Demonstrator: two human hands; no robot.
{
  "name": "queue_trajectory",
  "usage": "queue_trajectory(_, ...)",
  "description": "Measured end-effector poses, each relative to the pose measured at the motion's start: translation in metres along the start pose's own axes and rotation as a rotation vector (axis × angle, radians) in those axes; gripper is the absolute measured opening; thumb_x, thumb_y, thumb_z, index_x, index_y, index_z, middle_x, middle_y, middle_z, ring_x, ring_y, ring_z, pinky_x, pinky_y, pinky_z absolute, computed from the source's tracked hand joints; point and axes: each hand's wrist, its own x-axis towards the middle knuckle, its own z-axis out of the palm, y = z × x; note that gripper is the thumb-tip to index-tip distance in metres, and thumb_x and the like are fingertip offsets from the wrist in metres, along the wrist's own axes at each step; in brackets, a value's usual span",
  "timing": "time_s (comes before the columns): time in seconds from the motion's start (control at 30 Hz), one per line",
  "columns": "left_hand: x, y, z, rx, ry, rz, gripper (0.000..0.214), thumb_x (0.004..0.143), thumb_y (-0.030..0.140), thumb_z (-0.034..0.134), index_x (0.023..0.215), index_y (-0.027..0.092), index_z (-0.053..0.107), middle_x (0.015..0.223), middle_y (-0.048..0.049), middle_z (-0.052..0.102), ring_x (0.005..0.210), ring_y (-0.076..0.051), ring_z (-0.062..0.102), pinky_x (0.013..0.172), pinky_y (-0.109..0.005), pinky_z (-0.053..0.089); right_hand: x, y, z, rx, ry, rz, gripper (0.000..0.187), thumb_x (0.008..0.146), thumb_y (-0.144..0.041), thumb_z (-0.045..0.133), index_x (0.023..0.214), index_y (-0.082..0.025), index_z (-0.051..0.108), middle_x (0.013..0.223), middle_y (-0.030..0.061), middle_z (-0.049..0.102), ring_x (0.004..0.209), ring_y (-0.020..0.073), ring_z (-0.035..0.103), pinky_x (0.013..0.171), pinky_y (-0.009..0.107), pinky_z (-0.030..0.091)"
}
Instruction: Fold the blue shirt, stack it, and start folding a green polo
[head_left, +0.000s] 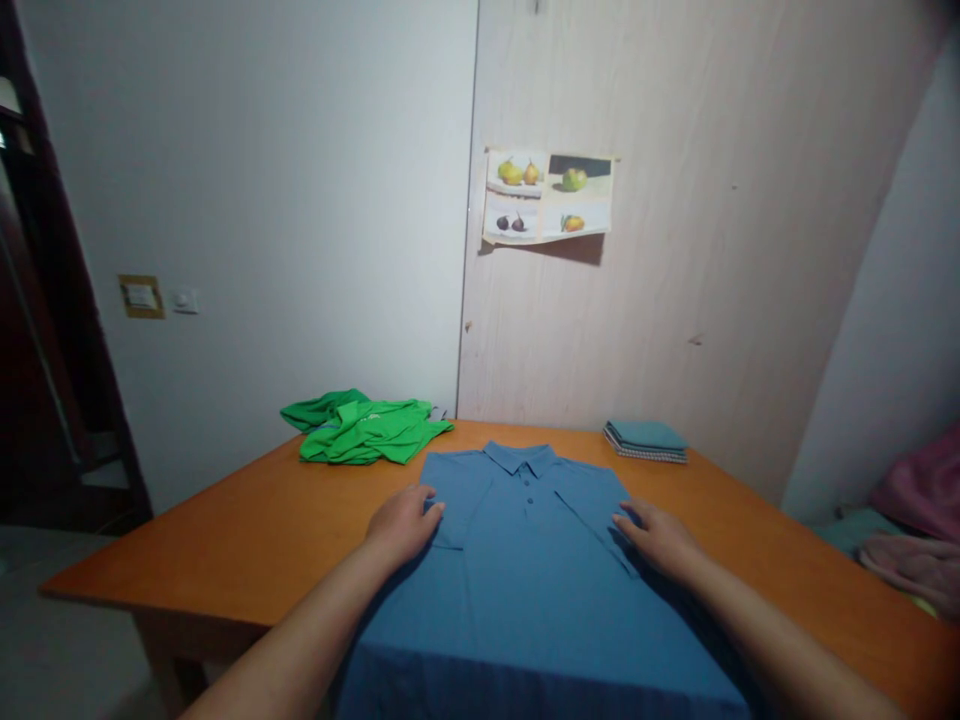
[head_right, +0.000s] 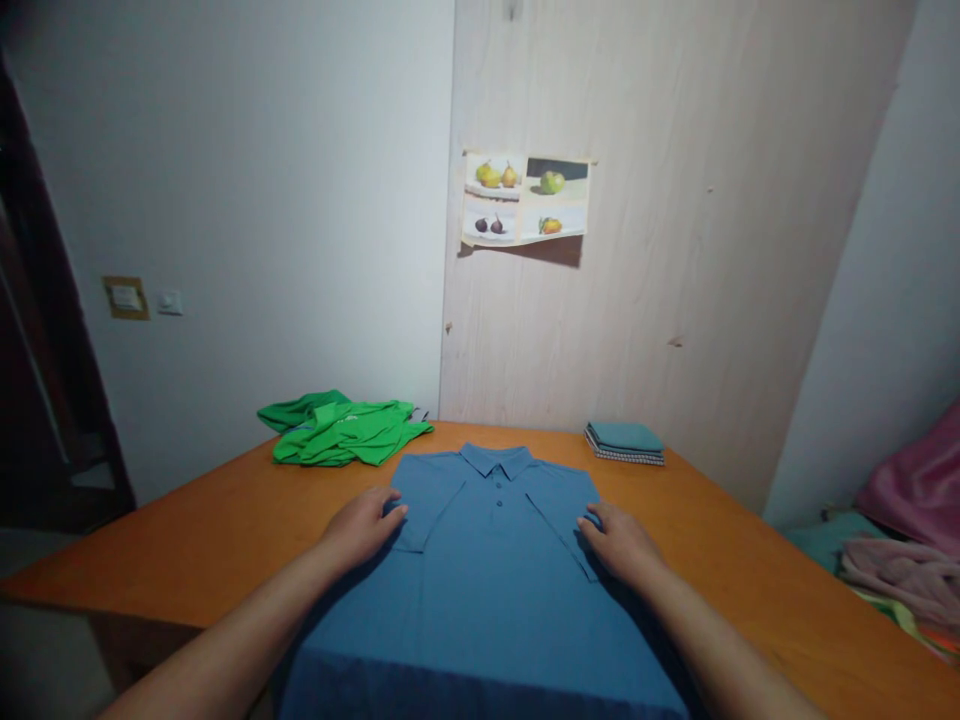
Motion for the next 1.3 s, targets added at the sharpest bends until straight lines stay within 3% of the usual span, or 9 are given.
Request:
queue_trajectory(0.17, 0.0, -0.007, 0.001, 0.037, 0.017, 0.006, 0.036, 0.089, 0.043, 0.055, 0.112, 0.019, 0.069, 0.119, -0.0141, 0.07, 0.11, -0.029, 0.064, 0.09, -0.035, 0.046, -0.011, -0.003, -0.024, -0.073, 0.033, -0.015, 0.044, 0.087, -0.05, 0.052, 0.109, -0.019, 0.074, 0.112, 0.0136, 0.074, 0.104, 0.0312, 0.068, 0.09, 0.042, 0.05)
queue_trajectory(0.4, -0.017, -0.002, 0.002, 0.021, 0.03, 0.074, 0.038, 0.091, 0.043, 0.052, 0.115, 0.018, 0.068, 0.119, -0.0138, 0.07, 0.111, -0.028, 0.063, 0.093, -0.035, 0.045, -0.047, -0.032, -0.043, 0.058, 0.123, -0.01, 0.041, 0.089, -0.051, 0.044, 0.087, -0.022, 0.072, 0.088, 0.008, 0.076, 0.085, 0.0266, 0.069, 0.073, 0.034, 0.047)
queue_trajectory(0.53, -0.036, 0.005, -0.003, 0.043, 0.099, 0.094, 0.039, 0.093, 0.044, 0.05, 0.116, 0.017, 0.067, 0.119, -0.0125, 0.07, 0.11, -0.028, 0.063, 0.093, -0.037, 0.045, -0.073, -0.047, -0.046, 0.148, 0.133, -0.012, 0.041, 0.088, -0.053, 0.044, 0.08, -0.021, 0.068, 0.077, 0.0054, 0.071, 0.075, 0.0233, 0.065, 0.066, 0.032, 0.044)
queue_trajectory(0.77, -0.09, 0.035, 0.002, -0.046, 0.211, 0.286, 0.028, 0.096, 0.037, 0.048, 0.107, 0.021, 0.068, 0.112, -0.0082, 0.07, 0.108, -0.025, 0.061, 0.096, -0.037, 0.043, -0.135, -0.077, -0.04, 0.268, 0.185, -0.065, 0.041, 0.09, -0.057, 0.046, 0.085, -0.021, 0.067, 0.082, 0.0058, 0.07, 0.082, 0.0236, 0.063, 0.074, 0.032, 0.045)
queue_trajectory(0.87, -0.118, 0.048, 0.01, -0.118, 0.282, 0.291, 0.025, 0.096, 0.035, 0.048, 0.105, 0.021, 0.067, 0.111, -0.0088, 0.069, 0.108, -0.025, 0.059, 0.098, -0.038, 0.043, -0.167, -0.08, -0.035, 0.335, 0.238, -0.028, 0.042, 0.091, -0.058, 0.046, 0.084, -0.021, 0.066, 0.079, 0.0056, 0.068, 0.08, 0.0231, 0.061, 0.073, 0.031, 0.046)
queue_trajectory(1.0, -0.154, 0.053, 0.025, -0.174, 0.312, 0.273, 0.023, 0.096, 0.034, 0.047, 0.099, 0.022, 0.067, 0.101, -0.0098, 0.068, 0.101, -0.026, 0.06, 0.094, -0.038, 0.044, -0.209, -0.067, -0.02, 0.373, 0.283, 0.044, 0.043, 0.09, -0.059, 0.046, 0.082, -0.021, 0.065, 0.078, 0.0057, 0.068, 0.079, 0.0237, 0.062, 0.074, 0.031, 0.047)
queue_trajectory(1.1, -0.175, 0.047, 0.042, -0.249, 0.292, 0.306, 0.023, 0.095, 0.034, 0.047, 0.096, 0.022, 0.066, 0.097, -0.0091, 0.067, 0.098, -0.024, 0.061, 0.092, -0.036, 0.045, -0.234, -0.046, -0.004, 0.354, 0.248, 0.117, 0.043, 0.089, -0.058, 0.044, 0.083, -0.022, 0.066, 0.082, 0.0063, 0.071, 0.083, 0.0252, 0.064, 0.076, 0.032, 0.049)
queue_trajectory(1.2, -0.187, 0.031, 0.061, -0.347, 0.266, 0.206, 0.023, 0.093, 0.035, 0.047, 0.09, 0.022, 0.066, 0.095, -0.0075, 0.067, 0.096, -0.023, 0.062, 0.09, -0.034, 0.047, -0.251, -0.02, 0.011, 0.292, 0.217, 0.299, 0.043, 0.086, -0.059, 0.041, 0.089, -0.023, 0.065, 0.09, 0.0072, 0.074, 0.09, 0.0265, 0.068, 0.078, 0.033, 0.051)
queue_trajectory(1.3, -0.195, 0.002, 0.075, -0.466, 0.255, -0.18, 0.019, 0.087, 0.037, 0.052, 0.084, 0.022, 0.064, 0.093, -0.0058, 0.068, 0.094, -0.022, 0.066, 0.087, -0.032, 0.049, -0.261, 0.006, 0.021, 0.237, 0.243, 0.447, 0.05, 0.082, -0.059, 0.041, 0.102, -0.019, 0.063, 0.094, 0.0132, 0.074, 0.088, 0.0304, 0.07, 0.076, 0.039, 0.053)
